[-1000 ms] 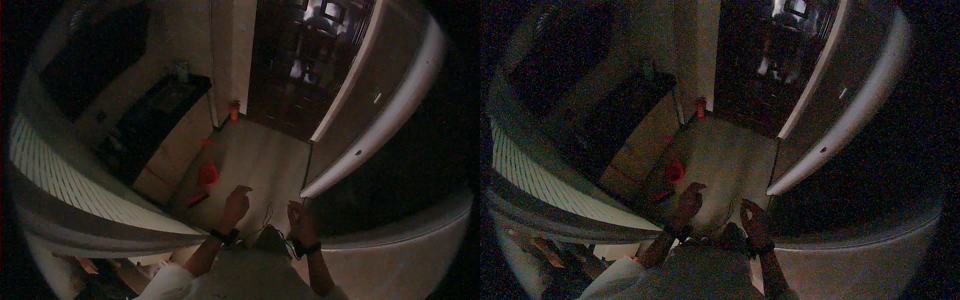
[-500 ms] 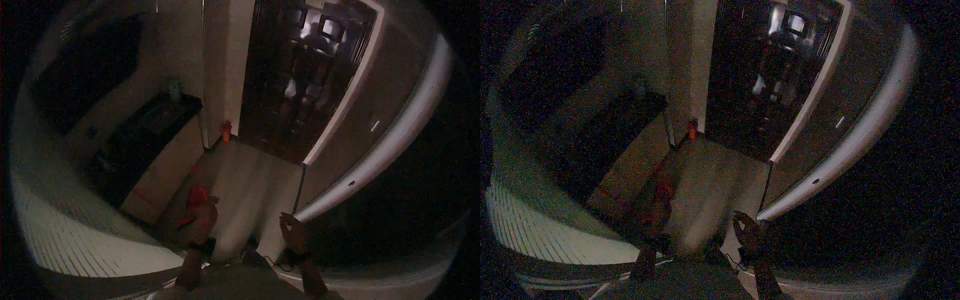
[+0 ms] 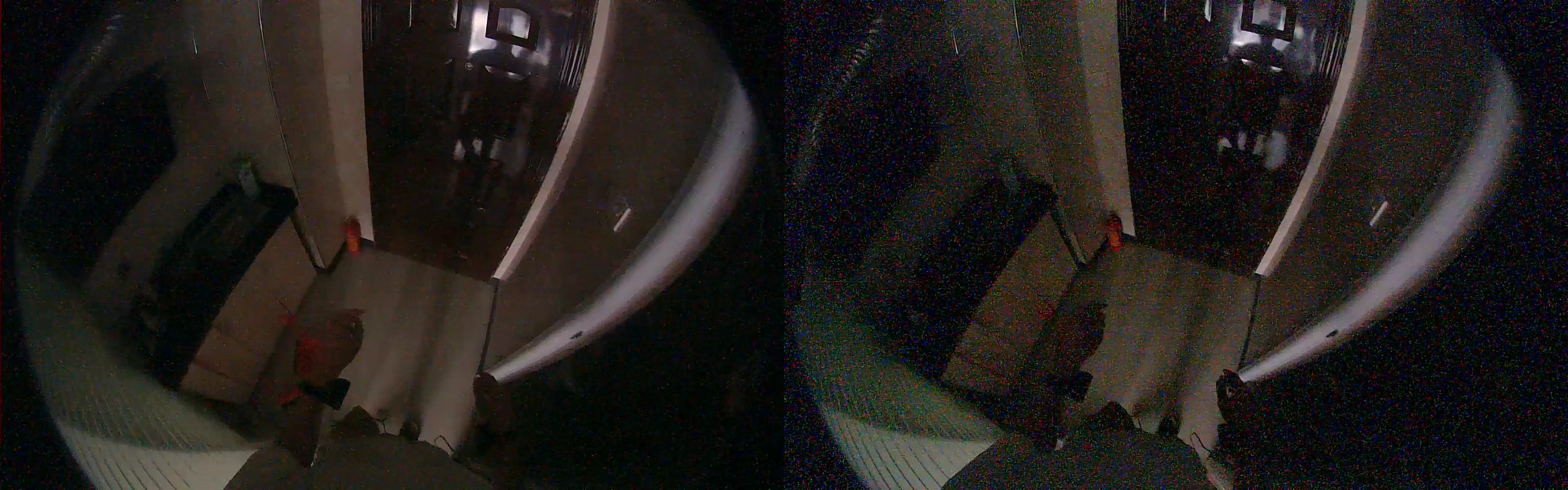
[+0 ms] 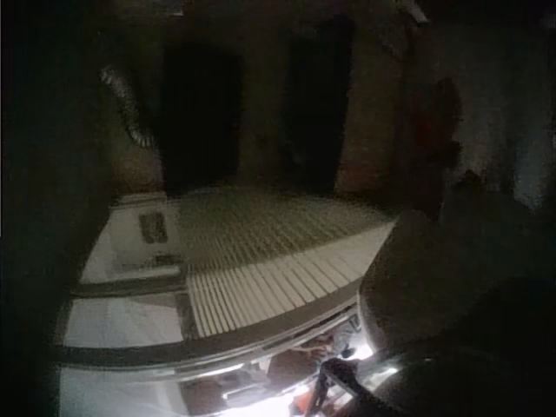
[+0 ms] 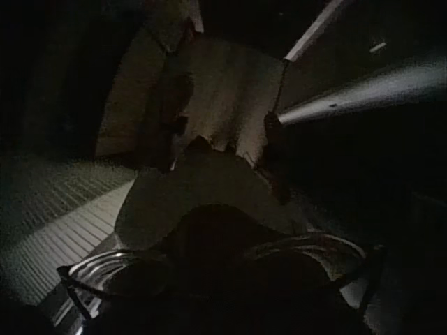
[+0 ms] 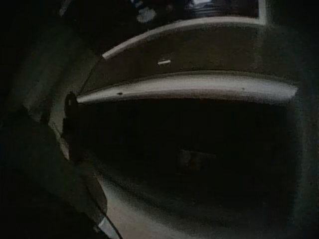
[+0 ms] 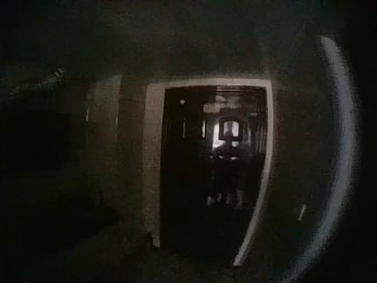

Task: The person walks through a room with bunk beds, puts on a face mask, and enters a kitchenette. They handle a spray bottle and a sponge by a sink.

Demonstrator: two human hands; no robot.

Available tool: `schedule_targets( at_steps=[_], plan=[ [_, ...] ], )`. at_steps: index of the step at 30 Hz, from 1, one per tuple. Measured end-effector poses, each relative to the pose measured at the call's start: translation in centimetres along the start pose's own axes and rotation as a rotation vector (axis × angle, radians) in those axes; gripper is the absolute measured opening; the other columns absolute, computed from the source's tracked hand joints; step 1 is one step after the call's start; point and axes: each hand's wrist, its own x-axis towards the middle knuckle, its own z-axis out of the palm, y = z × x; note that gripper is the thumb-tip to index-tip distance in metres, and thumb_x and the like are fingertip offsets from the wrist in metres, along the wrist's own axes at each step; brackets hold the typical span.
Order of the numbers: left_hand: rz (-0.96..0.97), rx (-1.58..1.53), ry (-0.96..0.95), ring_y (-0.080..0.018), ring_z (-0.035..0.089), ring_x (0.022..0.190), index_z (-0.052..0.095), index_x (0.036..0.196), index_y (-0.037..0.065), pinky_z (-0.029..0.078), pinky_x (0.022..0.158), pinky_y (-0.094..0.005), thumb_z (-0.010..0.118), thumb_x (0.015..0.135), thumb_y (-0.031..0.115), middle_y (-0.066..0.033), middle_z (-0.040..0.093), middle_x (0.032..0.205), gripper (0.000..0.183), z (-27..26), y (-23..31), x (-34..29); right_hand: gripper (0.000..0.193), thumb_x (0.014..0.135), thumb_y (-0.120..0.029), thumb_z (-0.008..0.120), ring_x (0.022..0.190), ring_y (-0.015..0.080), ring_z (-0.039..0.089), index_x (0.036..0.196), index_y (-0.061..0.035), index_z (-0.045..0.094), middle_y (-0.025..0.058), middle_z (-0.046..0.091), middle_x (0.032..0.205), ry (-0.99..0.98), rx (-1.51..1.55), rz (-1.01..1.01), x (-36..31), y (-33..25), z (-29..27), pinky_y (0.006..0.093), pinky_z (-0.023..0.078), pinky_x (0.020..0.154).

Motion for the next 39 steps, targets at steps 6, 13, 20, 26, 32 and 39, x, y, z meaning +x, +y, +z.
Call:
schedule_targets(
  at_steps=[6, 13, 20, 26, 32, 39],
  plan=[
    [-0.126, 0.047, -0.043, -0.0230, 0.066, 0.091, 0.059, 0.136, 0.007, 0.055, 0.082, -0.0328, 0.048, 0.105, 0.023, -0.0126, 0.070, 0.113, 0.036, -3.1, -5.2, 7.3, 0.029, 0.101, -0.021, 0.065, 0.103, 0.0257, 0.071, 0.123, -0.0022, 0.067, 0.0155, 0.071, 0.122, -0.216, 0.205, 0.184, 15.2, -12.2, 3.5, 0.0392, 0.057, 0.089],
    [-0.188, 0.060, 0.026, -0.0229, 0.066, 0.092, 0.059, 0.137, 0.007, 0.055, 0.081, -0.0329, 0.049, 0.106, 0.025, -0.0127, 0.071, 0.114, 0.037, -7.4, -18.2, 20.5, 0.030, 0.092, -0.013, 0.074, 0.105, 0.0248, 0.071, 0.120, -0.0021, 0.069, 0.0162, 0.072, 0.120, -0.086, 0.061, -0.041, 33.8, -12.9, 16.8, 0.0377, 0.058, 0.087],
    [-0.262, 0.069, 0.121, -0.0232, 0.066, 0.092, 0.059, 0.136, 0.007, 0.055, 0.080, -0.0333, 0.050, 0.105, 0.025, -0.0126, 0.071, 0.115, 0.037, -13.4, -29.3, 33.0, 0.039, 0.099, -0.020, 0.065, 0.124, 0.0291, 0.060, 0.136, -0.0080, 0.061, 0.0141, 0.062, 0.138, -0.290, -0.204, -0.310, 59.4, -20.0, 25.3, 0.0435, 0.051, 0.103],
    [-0.338, 0.058, 0.211, -0.0234, 0.067, 0.093, 0.060, 0.135, 0.008, 0.055, 0.079, -0.0336, 0.051, 0.105, 0.025, -0.0126, 0.071, 0.115, 0.036, -13.8, -31.6, 45.1, 0.042, 0.100, -0.020, 0.064, 0.129, 0.0298, 0.056, 0.139, -0.0083, 0.058, 0.0141, 0.058, 0.143, -0.126, -0.109, -0.552, 83.4, -23.9, 29.7, 0.0432, 0.048, 0.106],
    [-0.426, 0.068, 0.233, -0.0236, 0.067, 0.093, 0.061, 0.134, 0.008, 0.055, 0.078, -0.0339, 0.052, 0.104, 0.025, -0.0126, 0.071, 0.116, 0.036, -10.6, -30.8, 43.0, 0.045, 0.100, -0.021, 0.064, 0.133, 0.0304, 0.053, 0.143, -0.0085, 0.056, 0.0142, 0.054, 0.147, 0.044, -0.063, -0.788, 93.1, -22.1, 31.5, 0.0429, 0.045, 0.110],
    [-0.568, 0.153, 0.330, -0.0238, 0.068, 0.094, 0.061, 0.133, 0.008, 0.054, 0.077, -0.0342, 0.054, 0.104, 0.025, -0.0125, 0.071, 0.117, 0.035, -10.3, -30.4, 51.5, 0.048, 0.102, -0.020, 0.062, 0.136, 0.0303, 0.049, 0.147, -0.0077, 0.050, 0.0152, 0.051, 0.150, -0.207, 0.168, -0.298, 105.9, -32.0, 37.5, 0.0418, 0.045, 0.109]
  ],
)
